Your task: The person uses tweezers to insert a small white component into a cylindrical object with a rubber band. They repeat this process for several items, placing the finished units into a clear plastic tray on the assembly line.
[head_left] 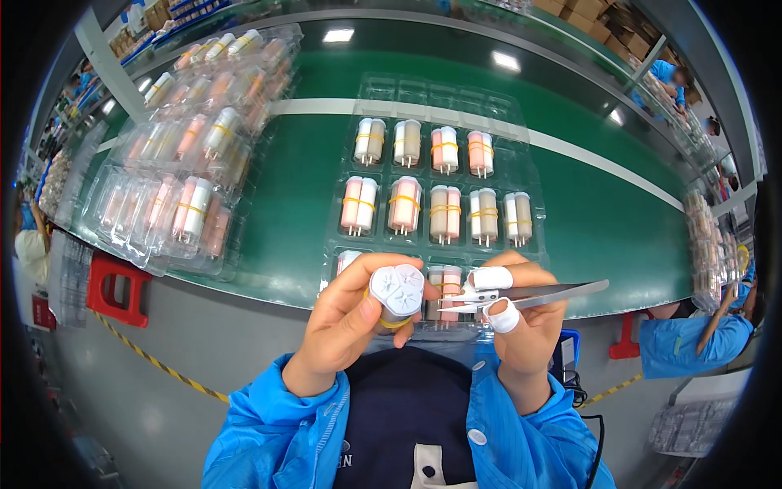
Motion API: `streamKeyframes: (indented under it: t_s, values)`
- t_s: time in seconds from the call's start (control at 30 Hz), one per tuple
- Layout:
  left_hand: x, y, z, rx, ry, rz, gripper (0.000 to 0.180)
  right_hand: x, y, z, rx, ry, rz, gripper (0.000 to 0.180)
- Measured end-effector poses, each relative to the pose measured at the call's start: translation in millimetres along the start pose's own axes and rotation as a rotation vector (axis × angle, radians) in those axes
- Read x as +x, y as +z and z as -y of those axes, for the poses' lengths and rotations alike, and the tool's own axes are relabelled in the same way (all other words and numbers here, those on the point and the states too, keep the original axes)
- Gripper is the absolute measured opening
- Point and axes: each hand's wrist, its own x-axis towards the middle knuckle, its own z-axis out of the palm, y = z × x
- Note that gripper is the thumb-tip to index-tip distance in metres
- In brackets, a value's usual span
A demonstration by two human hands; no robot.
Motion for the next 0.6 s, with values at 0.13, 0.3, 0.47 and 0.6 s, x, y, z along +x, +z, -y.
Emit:
streamKeyframes:
  t_s: [0.13, 0.3, 0.47, 0.6]
  values:
    - [0.4, 0.4, -0.6, 0.055, 0.021, 0.007, 0.054, -0.9, -0.3, -0.9, 0.012, -0.008, -0.002, 0.023]
    - [-4.0, 2.0, 4.3, 0.378, 0.156, -0.028, 0.052, -1.1, 0.2, -3.2, 0.093, -0.007, -0.014, 0.021]
    - [-2.2, -0.9, 5.3, 0.527, 0.268, 0.023, 0.052, -2.4, 0.1, -0.4, 0.027, -0.05, 0.0, 0.021]
    - [-0.7, 0.9, 3.6, 0.538, 0.335, 0.045, 0.05, -1.8, -1.5, -1.9, -0.094, -0.14, 0.002, 0.024]
